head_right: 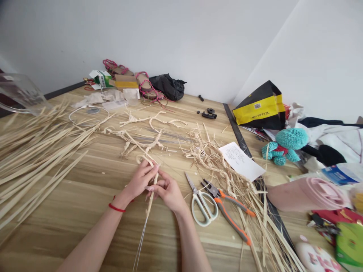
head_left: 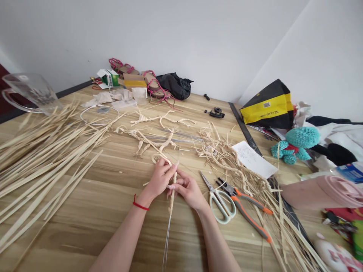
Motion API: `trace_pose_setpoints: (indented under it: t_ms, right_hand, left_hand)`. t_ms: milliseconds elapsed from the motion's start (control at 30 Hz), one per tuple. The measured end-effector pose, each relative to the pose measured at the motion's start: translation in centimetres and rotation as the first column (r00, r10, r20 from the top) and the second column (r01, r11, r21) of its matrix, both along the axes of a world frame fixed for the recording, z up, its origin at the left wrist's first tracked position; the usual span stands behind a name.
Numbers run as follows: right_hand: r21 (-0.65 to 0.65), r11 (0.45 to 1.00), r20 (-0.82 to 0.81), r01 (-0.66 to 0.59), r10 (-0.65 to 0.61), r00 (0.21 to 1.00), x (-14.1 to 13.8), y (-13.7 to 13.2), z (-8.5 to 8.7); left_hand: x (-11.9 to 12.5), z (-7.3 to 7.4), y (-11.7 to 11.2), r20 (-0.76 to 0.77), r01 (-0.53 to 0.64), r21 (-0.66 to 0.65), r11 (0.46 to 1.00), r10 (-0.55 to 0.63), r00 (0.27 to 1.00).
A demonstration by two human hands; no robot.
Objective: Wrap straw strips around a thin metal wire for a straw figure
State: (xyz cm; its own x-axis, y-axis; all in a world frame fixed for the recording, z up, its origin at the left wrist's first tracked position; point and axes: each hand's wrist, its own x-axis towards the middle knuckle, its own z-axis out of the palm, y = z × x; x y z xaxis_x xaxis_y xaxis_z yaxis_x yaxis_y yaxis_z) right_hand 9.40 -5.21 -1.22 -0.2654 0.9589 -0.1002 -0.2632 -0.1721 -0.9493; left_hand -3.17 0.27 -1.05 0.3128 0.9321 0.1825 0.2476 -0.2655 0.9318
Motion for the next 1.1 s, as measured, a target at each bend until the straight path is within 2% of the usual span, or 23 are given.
trace_pose_setpoints:
  t_ms: [167, 467, 567, 867, 1100]
  right_hand:
    - [-0.01, 1.0, 0.002, 0.011, -0.011, 1.0, -0.09, -0.03, 0.05]
    - [0.007, 1.0, -0.016, -0.009, 0.009, 1.0, -0.01, -0.05, 0.26]
    - [0.012, 1.0, -0.03, 0.008, -0.008, 1.0, -0.02, -0.03, 0.13]
    - [-0.035, 0.981, -0.046, 0.189, -0.19, 0.981, -0.23, -0.13, 0.06]
    - [-0.027, 0.93, -0.029, 0.366, -0.367, 0.93, -0.66, -0.44, -0.15]
  left_hand:
    - [-0.08, 0.3, -0.13, -0.02, 0.014, 0.038, 0.999, -0.014, 1.0]
    - [-0.49, -0.01, -0.25, -0.231, 0.053, 0.234, 0.971, 0.002, 0.973]
    - [-0.56, 0.04, -0.35, -0.243, 0.048, 0.235, 0.971, 0.011, 0.97]
    - [-0.53, 0.17, -0.28, -0.145, -0.019, 0.183, 0.983, 0.047, 0.988]
    - [-0.4, 0.36, -0.3, -0.069, -0.044, 0.143, 0.989, 0.054, 0.996]
